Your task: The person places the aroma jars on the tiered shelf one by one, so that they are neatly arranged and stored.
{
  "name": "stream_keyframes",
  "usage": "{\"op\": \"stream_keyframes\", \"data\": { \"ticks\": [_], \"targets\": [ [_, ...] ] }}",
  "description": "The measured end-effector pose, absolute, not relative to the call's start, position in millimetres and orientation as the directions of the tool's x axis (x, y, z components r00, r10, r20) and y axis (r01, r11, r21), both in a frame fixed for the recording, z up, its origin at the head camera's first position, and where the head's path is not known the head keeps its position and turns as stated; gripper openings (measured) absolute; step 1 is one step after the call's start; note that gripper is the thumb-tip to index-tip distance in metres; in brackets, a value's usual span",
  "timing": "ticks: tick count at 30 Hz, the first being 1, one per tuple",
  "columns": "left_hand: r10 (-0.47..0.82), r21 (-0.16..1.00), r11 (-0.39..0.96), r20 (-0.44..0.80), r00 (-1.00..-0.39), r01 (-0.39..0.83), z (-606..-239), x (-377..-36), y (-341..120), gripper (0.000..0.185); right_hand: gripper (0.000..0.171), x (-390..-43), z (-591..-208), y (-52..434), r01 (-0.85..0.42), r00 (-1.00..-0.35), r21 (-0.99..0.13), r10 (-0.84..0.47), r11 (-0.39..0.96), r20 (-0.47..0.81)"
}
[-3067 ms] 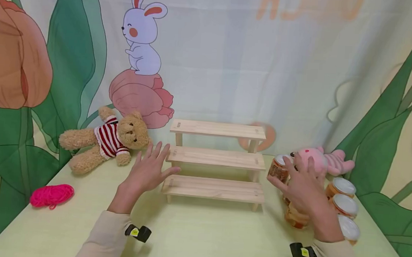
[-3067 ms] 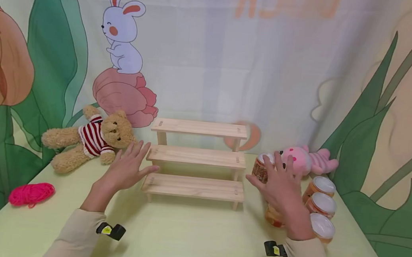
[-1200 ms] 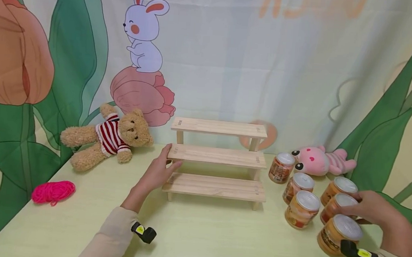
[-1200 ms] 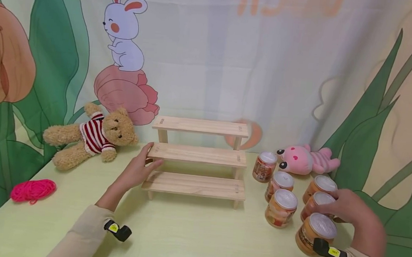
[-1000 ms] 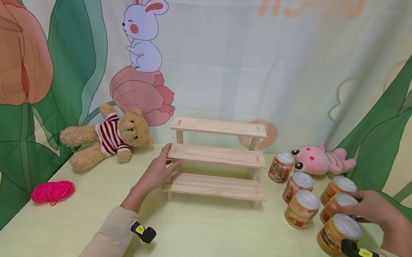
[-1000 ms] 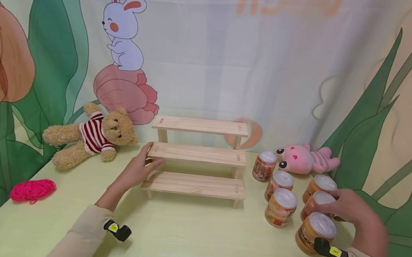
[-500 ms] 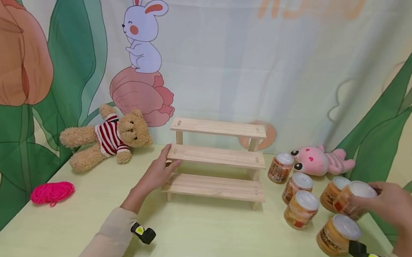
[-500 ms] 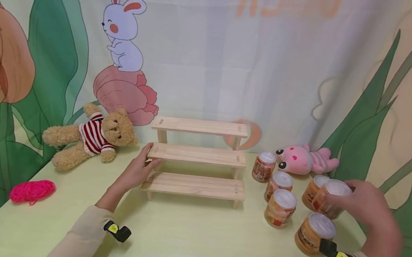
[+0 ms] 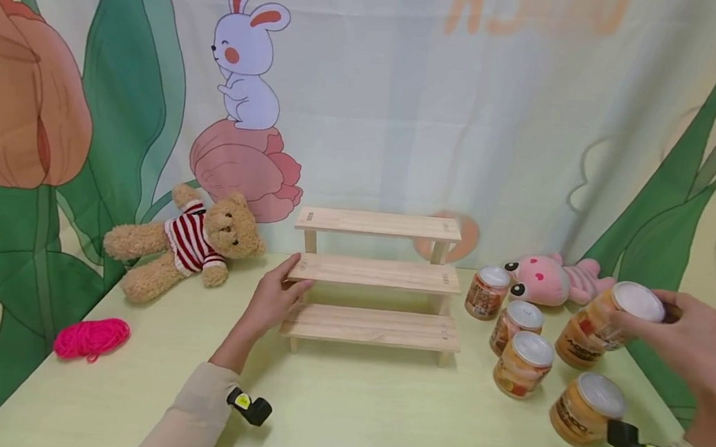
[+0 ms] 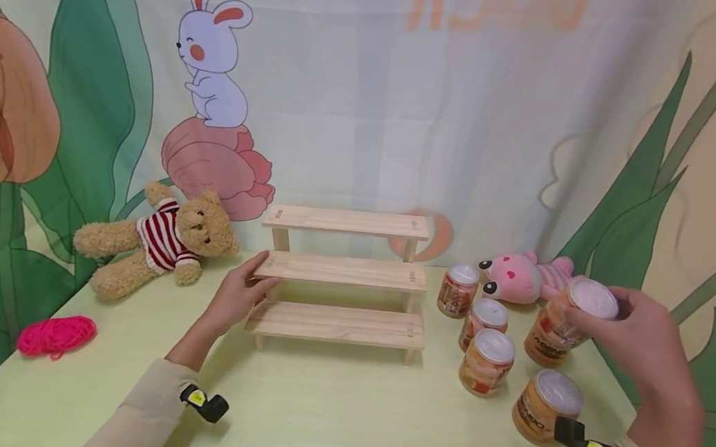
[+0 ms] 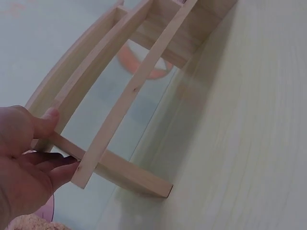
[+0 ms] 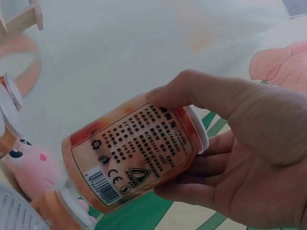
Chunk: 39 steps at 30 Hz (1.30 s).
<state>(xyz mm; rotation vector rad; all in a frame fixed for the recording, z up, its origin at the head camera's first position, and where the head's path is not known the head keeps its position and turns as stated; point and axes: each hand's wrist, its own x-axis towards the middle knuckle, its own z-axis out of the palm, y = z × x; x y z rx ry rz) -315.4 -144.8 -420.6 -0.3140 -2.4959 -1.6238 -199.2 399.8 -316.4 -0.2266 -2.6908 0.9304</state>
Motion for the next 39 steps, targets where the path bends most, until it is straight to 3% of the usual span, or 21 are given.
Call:
{"op": "stream_keyframes", "data": {
  "ticks": [4, 12, 18, 25, 32, 39],
  "targets": [
    [0.087, 0.917, 0.329, 0.208, -0.974, 0.225, -418, -315, -141, 0.068, 0.087, -199, -315, 395, 0.065, -0.94, -0.635, 0.262, 0.769, 0.22],
    [0.002, 0.976, 0.06, 0.211, -0.978, 0.21, -423, -308, -123, 0.064, 0.085, -197, -312, 387, 0.013, -0.923, -0.629, 0.251, 0.777, 0.292],
    [-0.08, 0.968, 0.043, 0.251, -0.965, 0.248, -432, -310, -114, 0.057, 0.086, -196, -308, 378, 0.006, -0.911, -0.649, 0.273, 0.761, 0.311],
    [-0.11, 0.975, 0.037, 0.222, -0.969, 0.219, -432, -308, -119, 0.053, 0.072, -198, -306, 362, -0.118, -0.874, -0.655, 0.236, 0.746, 0.425],
    [-0.113, 0.972, 0.047, 0.234, -0.966, 0.23, -434, -312, -123, 0.051, 0.067, -206, -304, 337, -0.176, -0.899, -0.733, 0.196, 0.657, 0.392],
    [-0.121, 0.967, 0.069, 0.25, -0.961, 0.244, -438, -315, -123, 0.048, 0.067, -209, -305, 310, -0.236, -0.92, -0.742, 0.101, 0.627, 0.379]
  ]
}}
